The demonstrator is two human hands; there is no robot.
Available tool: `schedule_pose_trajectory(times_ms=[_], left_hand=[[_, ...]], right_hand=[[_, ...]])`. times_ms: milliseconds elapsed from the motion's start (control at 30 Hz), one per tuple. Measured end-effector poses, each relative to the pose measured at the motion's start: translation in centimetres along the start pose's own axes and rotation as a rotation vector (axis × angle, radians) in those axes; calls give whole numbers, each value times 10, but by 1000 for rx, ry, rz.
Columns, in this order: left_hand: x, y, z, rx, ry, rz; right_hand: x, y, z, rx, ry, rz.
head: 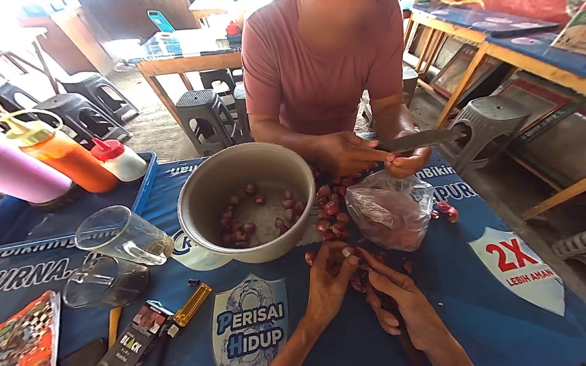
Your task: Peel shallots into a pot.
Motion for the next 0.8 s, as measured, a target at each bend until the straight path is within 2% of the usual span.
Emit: schedule_pose_trajectory(times_ms=[300,633,800], left_hand=[[0,-3,5,80,-13,22],[1,-5,6,133,69,80],[1,-4,6,93,54,76]], right_hand=[[0,-1,0,2,-80,-82],[0,-3,3,4,-88,-47],[1,-1,2,21,-82,-34]])
Point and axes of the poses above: each hand's wrist, its own y-axis away from the middle knuckle, its own z-axis out of the back of the hand, x = y × z, the point moved 3 cm from there along -y, towards the middle knuckle, and after that the axes turned 10 degrees about -y, right-handed, at the moved point
